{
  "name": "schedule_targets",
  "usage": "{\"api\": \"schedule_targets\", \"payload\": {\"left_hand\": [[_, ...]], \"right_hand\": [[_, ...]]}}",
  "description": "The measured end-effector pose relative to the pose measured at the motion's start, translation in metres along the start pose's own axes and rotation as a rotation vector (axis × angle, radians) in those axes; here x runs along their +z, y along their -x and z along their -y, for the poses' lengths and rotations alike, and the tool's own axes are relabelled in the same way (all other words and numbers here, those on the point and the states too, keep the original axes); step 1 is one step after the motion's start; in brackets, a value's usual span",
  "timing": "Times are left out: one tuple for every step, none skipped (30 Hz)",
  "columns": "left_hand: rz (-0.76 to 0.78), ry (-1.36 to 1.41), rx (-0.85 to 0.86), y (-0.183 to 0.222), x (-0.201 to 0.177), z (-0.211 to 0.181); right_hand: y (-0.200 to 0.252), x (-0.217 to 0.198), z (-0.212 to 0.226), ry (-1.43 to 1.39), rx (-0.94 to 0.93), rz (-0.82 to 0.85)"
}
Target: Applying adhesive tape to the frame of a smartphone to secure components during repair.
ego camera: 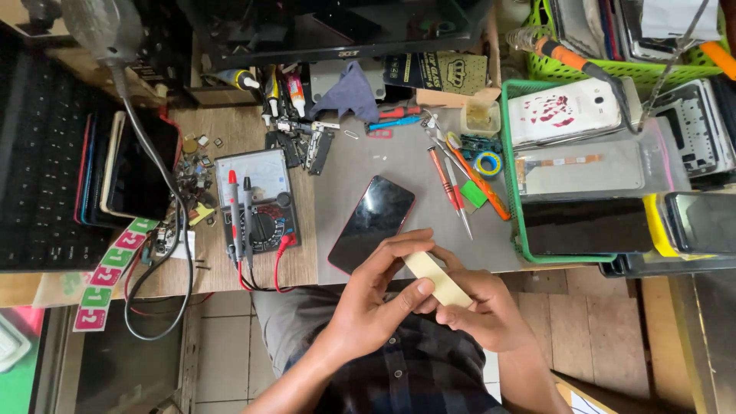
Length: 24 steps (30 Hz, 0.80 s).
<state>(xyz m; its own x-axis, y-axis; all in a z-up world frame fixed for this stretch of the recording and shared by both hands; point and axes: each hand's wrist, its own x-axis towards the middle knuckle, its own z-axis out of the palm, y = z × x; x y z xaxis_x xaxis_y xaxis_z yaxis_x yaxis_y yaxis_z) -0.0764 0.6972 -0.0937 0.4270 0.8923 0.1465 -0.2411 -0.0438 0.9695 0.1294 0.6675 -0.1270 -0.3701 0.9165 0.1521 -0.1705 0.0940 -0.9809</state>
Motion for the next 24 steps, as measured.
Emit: {"api": "schedule_targets", "payload": {"left_hand": [[0.007, 0.013, 0.0, -0.001, 0.001, 0.001], [0.015, 0.027, -0.001, -0.001, 0.002, 0.003], [0.013, 0.027, -0.002, -0.002, 0.001, 0.002], [0.024, 0.016, 0.01, -0.003, 0.0, 0.001], [0.038, 0.006, 0.02, -0.004, -0.001, -0.001], [0.039, 0.007, 0.018, -0.003, -0.001, -0.001], [0.039, -0.004, -0.028, -0.002, -0.003, -0.001], [0.039, -0.014, -0.073, -0.002, -0.003, -0.002], [0.042, -0.015, -0.075, -0.001, -0.003, 0.003], [0.022, 0.021, -0.128, 0.0, -0.002, 0.007], [-0.001, 0.056, -0.179, 0.0, -0.002, 0.011], [0.0, 0.054, -0.178, -0.001, -0.002, 0.01], [0.023, 0.02, -0.194, -0.002, -0.002, 0.008], [0.047, -0.014, -0.211, -0.003, -0.002, 0.007], [0.045, -0.014, -0.21, -0.003, -0.002, 0.009], [0.032, -0.012, -0.199, -0.004, -0.001, 0.011], [0.018, -0.011, -0.188, -0.004, -0.001, 0.014], [0.016, -0.011, -0.187, -0.005, -0.001, 0.015], [-0.007, -0.025, -0.206, -0.006, 0.0, 0.017], [-0.03, -0.039, -0.224, -0.007, 0.001, 0.019], [-0.031, -0.039, -0.225, -0.007, 0.001, 0.019], [-0.031, -0.064, -0.215, -0.007, 0.002, 0.019], [-0.03, -0.09, -0.204, -0.007, 0.002, 0.018], [-0.031, -0.091, -0.205, -0.006, 0.002, 0.019]], "right_hand": [[0.0, -0.001, 0.0, 0.098, 0.003, -0.004], [0.0, -0.002, 0.0, 0.195, 0.007, -0.007], [-0.004, 0.0, 0.006, 0.194, 0.008, -0.006], [-0.008, 0.001, 0.011, 0.211, -0.029, 0.026], [-0.011, 0.003, 0.017, 0.228, -0.065, 0.056], [-0.012, -0.001, 0.018, 0.227, -0.063, 0.054], [-0.012, -0.005, 0.019, 0.243, -0.063, 0.065], [-0.013, -0.009, 0.021, 0.26, -0.064, 0.075], [-0.015, -0.011, 0.022, 0.259, -0.064, 0.072], [-0.017, -0.014, 0.024, 0.272, -0.124, 0.06], [-0.02, -0.016, 0.026, 0.285, -0.185, 0.05], [-0.021, -0.018, 0.025, 0.285, -0.188, 0.05], [-0.021, -0.021, 0.025, 0.308, -0.196, 0.063], [-0.022, -0.023, 0.025, 0.332, -0.204, 0.077], [-0.023, -0.022, 0.025, 0.332, -0.204, 0.078], [-0.023, -0.021, 0.025, 0.355, -0.201, 0.072], [-0.024, -0.02, 0.026, 0.378, -0.199, 0.067], [-0.025, -0.02, 0.027, 0.378, -0.199, 0.069], [-0.026, -0.019, 0.029, 0.405, -0.185, 0.07], [-0.027, -0.017, 0.03, 0.432, -0.171, 0.071], [-0.027, -0.017, 0.03, 0.431, -0.171, 0.072], [-0.027, -0.017, 0.031, 0.439, -0.175, 0.077], [-0.027, -0.018, 0.031, 0.446, -0.18, 0.082], [-0.028, -0.019, 0.032, 0.445, -0.18, 0.083]]}}
